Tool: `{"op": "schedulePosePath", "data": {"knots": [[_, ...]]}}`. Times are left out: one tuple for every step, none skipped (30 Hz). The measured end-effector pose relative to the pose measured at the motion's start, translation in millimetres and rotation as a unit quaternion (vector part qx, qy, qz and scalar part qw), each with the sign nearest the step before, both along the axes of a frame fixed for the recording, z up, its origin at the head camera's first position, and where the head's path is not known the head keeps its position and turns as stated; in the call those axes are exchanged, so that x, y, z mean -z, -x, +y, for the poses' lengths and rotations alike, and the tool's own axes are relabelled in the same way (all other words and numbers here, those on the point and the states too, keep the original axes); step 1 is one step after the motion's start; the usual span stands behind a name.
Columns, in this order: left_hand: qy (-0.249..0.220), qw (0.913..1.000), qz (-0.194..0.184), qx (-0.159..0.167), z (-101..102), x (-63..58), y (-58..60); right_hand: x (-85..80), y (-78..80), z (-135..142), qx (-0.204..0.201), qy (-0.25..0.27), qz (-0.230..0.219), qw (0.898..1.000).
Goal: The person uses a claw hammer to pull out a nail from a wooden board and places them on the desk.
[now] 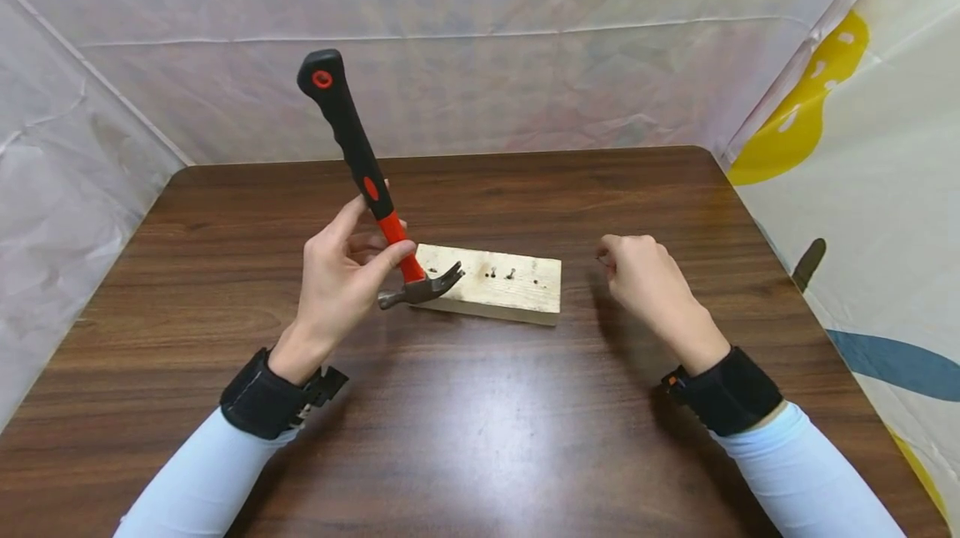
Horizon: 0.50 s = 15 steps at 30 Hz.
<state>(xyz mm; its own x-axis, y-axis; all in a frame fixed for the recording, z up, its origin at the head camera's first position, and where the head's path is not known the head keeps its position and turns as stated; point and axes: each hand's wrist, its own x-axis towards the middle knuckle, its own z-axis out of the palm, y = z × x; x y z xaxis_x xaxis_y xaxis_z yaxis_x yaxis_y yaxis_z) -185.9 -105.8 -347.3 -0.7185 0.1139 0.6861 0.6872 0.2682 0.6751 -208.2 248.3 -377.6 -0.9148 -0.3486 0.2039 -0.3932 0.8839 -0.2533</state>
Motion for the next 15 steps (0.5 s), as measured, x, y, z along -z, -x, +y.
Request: {"op": "schedulePosePath", "data": {"knots": [[0.000, 1.0000, 0.000, 0.000, 0.2, 0.1, 0.2, 0.1, 1.0, 2.3, 0.002, -0.005, -0.009, 1.000], [0.000, 1.0000, 0.000, 0.000, 0.3, 0.2, 0.3, 0.0, 2.1, 4.2, 0.005, -0.010, -0.017, 1.000], [0.000, 1.0000, 0.000, 0.000, 0.5, 0.4, 0.4, -0.3, 3.2, 5.9, 0.008, -0.015, -0.025, 1.000], [0.000, 1.0000, 0.000, 0.001, 0.5, 0.6, 0.5, -0.1, 4.5, 7.4, 0.012, -0.019, -0.033, 0.999], [0.000, 1.0000, 0.000, 0.001, 0.5, 1.0, 0.6, -0.2, 5.5, 8.7, 0.017, -0.023, -0.042, 0.999], [0.000, 1.0000, 0.000, 0.002, 0.5, 1.4, 0.6, 0.1, 6.8, 10.0, 0.020, -0.025, -0.048, 0.998], [0.001, 1.0000, -0.001, 0.003, 0.2, 1.7, 0.5, 0.3, 8.0, 11.3, 0.026, -0.027, -0.054, 0.998], [0.001, 1.0000, -0.001, 0.004, 0.0, 1.9, 0.5, 0.7, 9.2, 12.4, 0.032, -0.027, -0.061, 0.997], [0.001, 1.0000, -0.002, 0.004, -0.2, 2.1, 0.6, 1.2, 10.5, 14.1, 0.036, -0.028, -0.066, 0.997], [0.002, 1.0000, -0.003, 0.004, -0.3, 2.2, 0.5, 1.7, 11.9, 15.8, 0.039, -0.029, -0.070, 0.996], [0.001, 1.0000, -0.003, 0.004, -0.4, 2.3, 0.8, 2.3, 13.2, 17.8, 0.042, -0.030, -0.076, 0.996], [0.001, 1.0000, -0.003, 0.003, -0.4, 2.2, 0.7, 2.9, 14.5, 20.0, 0.046, -0.030, -0.083, 0.995], [0.001, 1.0000, -0.003, 0.003, -0.3, 2.2, 0.7, 3.5, 15.8, 22.4, 0.049, -0.030, -0.090, 0.994], [0.002, 1.0000, -0.003, 0.003, -0.3, 2.2, 0.9, 3.9, 17.0, 24.6, 0.051, -0.030, -0.098, 0.993], [0.002, 1.0000, -0.002, 0.003, -0.3, 2.1, 1.0, 4.3, 18.2, 27.0, 0.053, -0.031, -0.106, 0.992]]}}
